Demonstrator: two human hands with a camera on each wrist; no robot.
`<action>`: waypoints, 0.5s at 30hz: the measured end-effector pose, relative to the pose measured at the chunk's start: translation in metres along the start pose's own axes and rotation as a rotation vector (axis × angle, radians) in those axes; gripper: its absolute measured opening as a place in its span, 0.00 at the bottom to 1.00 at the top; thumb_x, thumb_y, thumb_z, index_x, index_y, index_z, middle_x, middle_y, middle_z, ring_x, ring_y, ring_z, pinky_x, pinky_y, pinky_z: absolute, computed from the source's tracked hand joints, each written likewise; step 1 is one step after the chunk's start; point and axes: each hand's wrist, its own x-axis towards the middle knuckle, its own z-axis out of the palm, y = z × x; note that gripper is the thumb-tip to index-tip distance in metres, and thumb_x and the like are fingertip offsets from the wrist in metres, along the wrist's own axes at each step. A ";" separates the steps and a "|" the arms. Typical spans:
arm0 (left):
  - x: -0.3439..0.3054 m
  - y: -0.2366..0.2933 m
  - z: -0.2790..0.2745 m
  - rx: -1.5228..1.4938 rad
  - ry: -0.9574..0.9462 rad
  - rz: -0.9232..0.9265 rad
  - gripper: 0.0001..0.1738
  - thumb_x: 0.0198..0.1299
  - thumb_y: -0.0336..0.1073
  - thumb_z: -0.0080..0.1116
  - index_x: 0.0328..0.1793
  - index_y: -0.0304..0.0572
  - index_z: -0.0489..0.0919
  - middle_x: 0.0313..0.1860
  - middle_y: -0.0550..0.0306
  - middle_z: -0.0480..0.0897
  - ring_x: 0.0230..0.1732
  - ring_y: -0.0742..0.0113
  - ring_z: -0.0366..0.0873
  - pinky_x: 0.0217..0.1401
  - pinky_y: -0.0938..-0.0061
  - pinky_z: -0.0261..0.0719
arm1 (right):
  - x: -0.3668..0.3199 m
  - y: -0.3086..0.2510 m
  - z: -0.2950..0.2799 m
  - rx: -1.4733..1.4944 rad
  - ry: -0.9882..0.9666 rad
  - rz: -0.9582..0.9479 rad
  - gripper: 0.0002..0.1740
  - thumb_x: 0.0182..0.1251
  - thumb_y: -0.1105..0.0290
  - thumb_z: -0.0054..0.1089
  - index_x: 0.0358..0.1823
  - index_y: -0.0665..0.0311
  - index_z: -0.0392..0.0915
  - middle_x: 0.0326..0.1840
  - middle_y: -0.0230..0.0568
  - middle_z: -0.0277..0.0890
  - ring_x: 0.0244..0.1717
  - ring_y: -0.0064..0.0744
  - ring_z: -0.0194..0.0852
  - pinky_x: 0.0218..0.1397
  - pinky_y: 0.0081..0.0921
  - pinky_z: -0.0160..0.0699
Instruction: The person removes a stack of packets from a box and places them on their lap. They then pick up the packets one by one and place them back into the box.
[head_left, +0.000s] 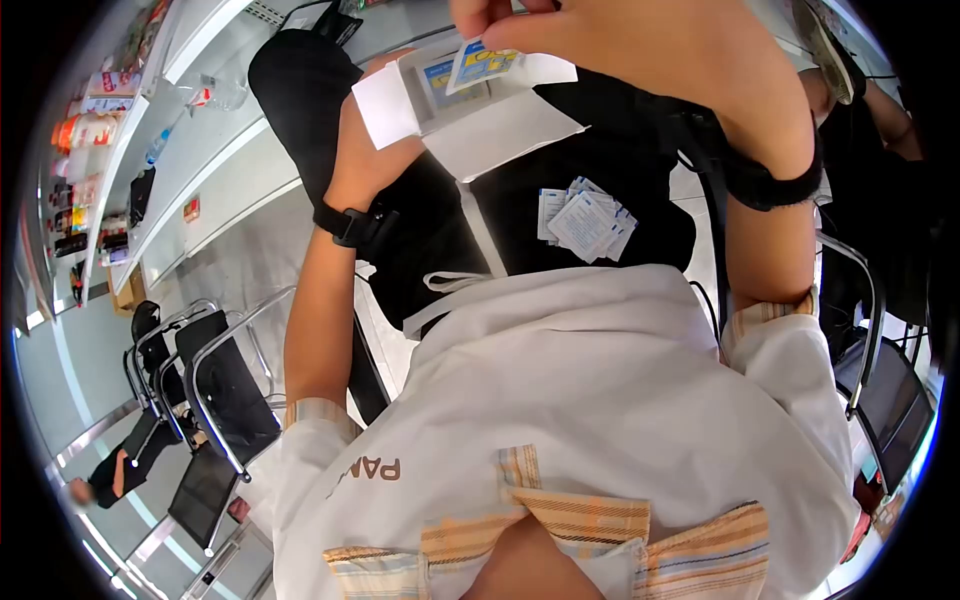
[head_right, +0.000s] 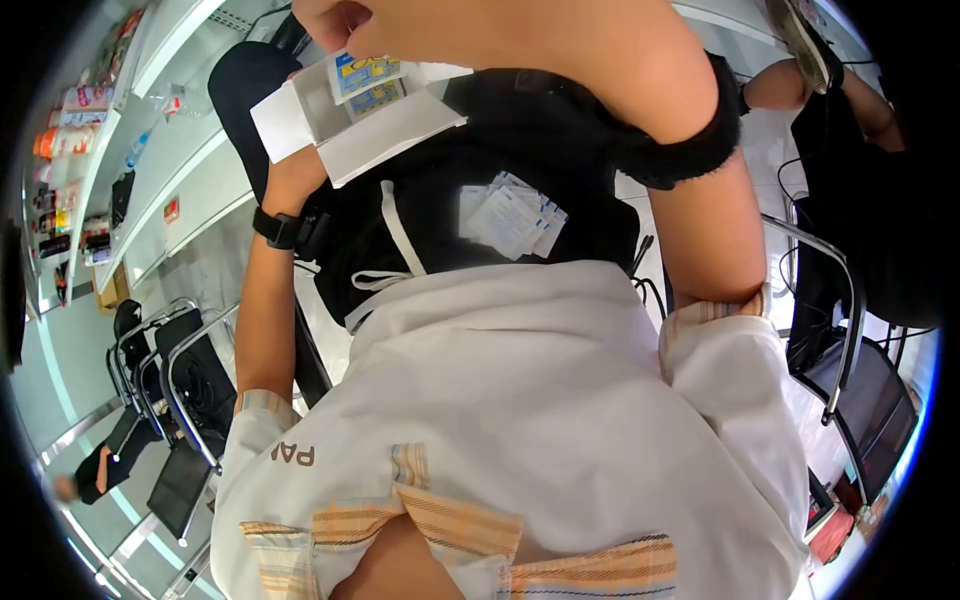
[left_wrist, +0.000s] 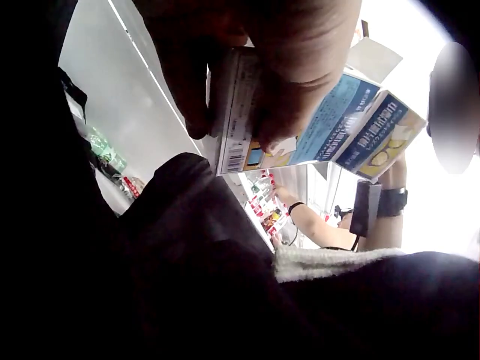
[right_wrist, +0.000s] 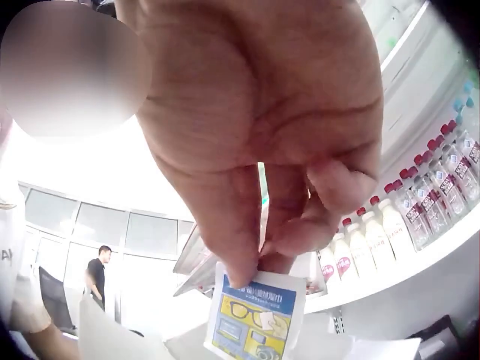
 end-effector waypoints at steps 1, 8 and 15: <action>-0.001 0.000 0.000 0.074 0.014 0.050 0.33 0.41 0.29 0.71 0.58 0.37 0.75 0.51 0.52 0.80 0.49 0.60 0.80 0.56 0.74 0.74 | 0.003 0.007 0.007 -0.078 0.038 -0.092 0.05 0.55 0.73 0.59 0.29 0.67 0.76 0.26 0.48 0.74 0.31 0.50 0.74 0.36 0.37 0.71; -0.002 -0.004 0.000 0.029 0.019 0.044 0.33 0.40 0.30 0.70 0.58 0.36 0.74 0.51 0.51 0.80 0.48 0.57 0.80 0.55 0.73 0.75 | 0.002 0.001 0.015 -0.247 0.052 -0.112 0.05 0.57 0.73 0.55 0.28 0.67 0.76 0.26 0.48 0.75 0.34 0.52 0.75 0.41 0.42 0.73; -0.002 -0.005 0.001 0.020 0.026 0.083 0.33 0.40 0.30 0.70 0.57 0.36 0.75 0.51 0.51 0.80 0.48 0.56 0.80 0.54 0.72 0.75 | 0.004 0.013 0.030 -0.237 0.126 -0.246 0.05 0.57 0.73 0.55 0.26 0.66 0.77 0.26 0.47 0.76 0.35 0.53 0.76 0.41 0.41 0.76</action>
